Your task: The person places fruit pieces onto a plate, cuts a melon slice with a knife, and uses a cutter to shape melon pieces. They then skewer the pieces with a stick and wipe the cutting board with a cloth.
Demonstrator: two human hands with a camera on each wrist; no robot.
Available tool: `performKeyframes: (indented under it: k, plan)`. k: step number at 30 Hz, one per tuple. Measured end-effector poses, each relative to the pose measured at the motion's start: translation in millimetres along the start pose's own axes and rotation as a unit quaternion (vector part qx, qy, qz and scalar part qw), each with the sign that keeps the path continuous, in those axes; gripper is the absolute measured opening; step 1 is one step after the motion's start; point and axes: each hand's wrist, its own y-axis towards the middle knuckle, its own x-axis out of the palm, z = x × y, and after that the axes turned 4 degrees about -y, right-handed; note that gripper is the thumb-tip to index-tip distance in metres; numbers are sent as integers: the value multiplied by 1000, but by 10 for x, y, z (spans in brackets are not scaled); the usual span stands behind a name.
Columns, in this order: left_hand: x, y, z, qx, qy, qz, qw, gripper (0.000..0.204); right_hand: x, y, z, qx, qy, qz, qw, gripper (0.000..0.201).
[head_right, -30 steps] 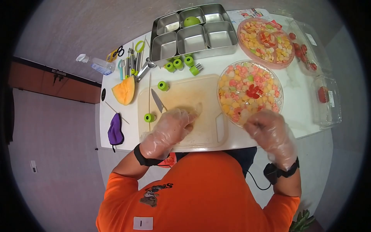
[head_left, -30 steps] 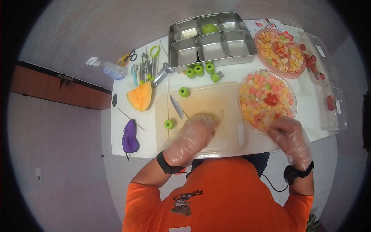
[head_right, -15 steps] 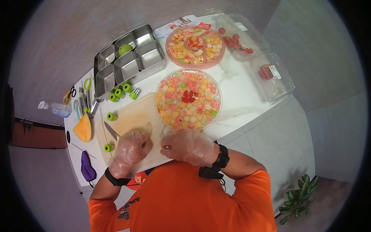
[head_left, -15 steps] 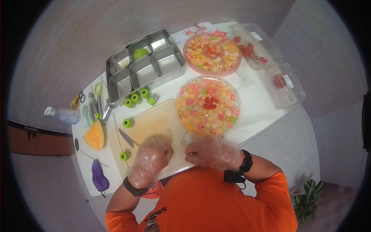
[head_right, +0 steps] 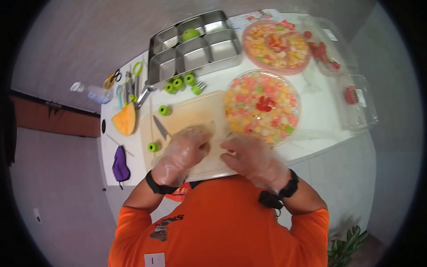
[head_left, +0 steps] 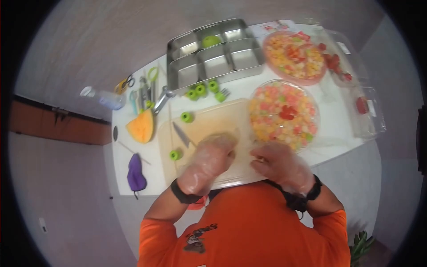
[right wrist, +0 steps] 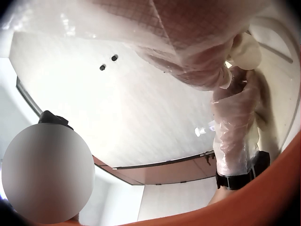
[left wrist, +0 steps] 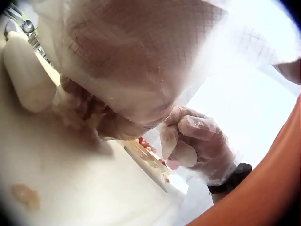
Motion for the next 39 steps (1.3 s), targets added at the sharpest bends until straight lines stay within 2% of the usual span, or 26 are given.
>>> performKeyframes:
  k: [1,3,5,7,9,11,12,13,14,15,17,18,20,23,27,29,30,32,33,35,36,38,39]
  plan:
    - [1,6,11,-3,17,-14,1000,14,-16,-4,-6,45,5,2,999,20]
    - [23,13,16,-4,32,-26,999,14,-39,-46,16,41,-3,-10,999,20]
    - [63,20,-10,-34,53,-96,993,14,-30,-57,19,38,-18,-20,999,20]
    - [37,38,-2,-60,49,-124,989,15,18,-75,24,70,6,4,998,19]
    - [-22,59,28,-83,41,-151,984,15,42,-83,34,47,-4,12,999,20]
    - [-130,56,95,-94,-165,-98,977,25,45,-78,47,33,-24,21,999,22]
    - [-122,53,180,-84,-174,-100,976,25,63,-71,27,46,-4,41,998,24]
    - [-121,15,276,-213,-403,-75,887,34,71,-70,-3,59,19,59,996,26]
    - [-140,-13,346,-331,-597,-45,730,43,52,-54,-50,81,33,60,994,29]
    - [-170,-10,404,-330,-596,-45,730,43,31,-44,-54,81,32,61,994,29]
    - [-206,-4,503,-325,-646,-54,688,51,14,-2,-55,41,-8,55,998,28]
    - [-198,-12,513,-327,-644,-53,690,51,-7,-3,-57,40,-5,56,998,28]
    - [-180,-32,505,-335,-682,-40,648,51,-56,-17,-65,73,36,7,997,25]
    - [-131,-49,474,-337,-686,-35,644,50,-72,-10,-148,113,93,25,989,21]
    - [-146,-23,502,-363,-694,-33,621,50,-72,-25,-124,93,62,9,994,21]
    - [-57,-55,488,-332,-677,-13,657,48,-59,-43,-144,111,106,67,986,21]
    - [-21,-69,490,-329,-679,-14,656,48,-75,-46,-162,111,102,68,986,21]
    - [-17,-89,491,-307,-689,3,656,45,-83,-30,-204,215,236,55,946,16]
    - [-42,-82,505,-307,-689,4,657,45,-67,-35,-206,213,237,54,946,16]
    - [-104,-50,568,-360,-685,29,633,40,-40,-51,-196,257,312,55,913,13]
    - [-117,-43,576,-360,-684,32,633,40,-36,-49,-198,256,313,54,913,13]
    - [-131,-35,585,-347,-654,20,672,28,-33,-44,-202,251,251,35,934,13]
    - [-109,-42,576,-348,-654,22,672,28,-38,-46,-195,250,251,34,934,13]
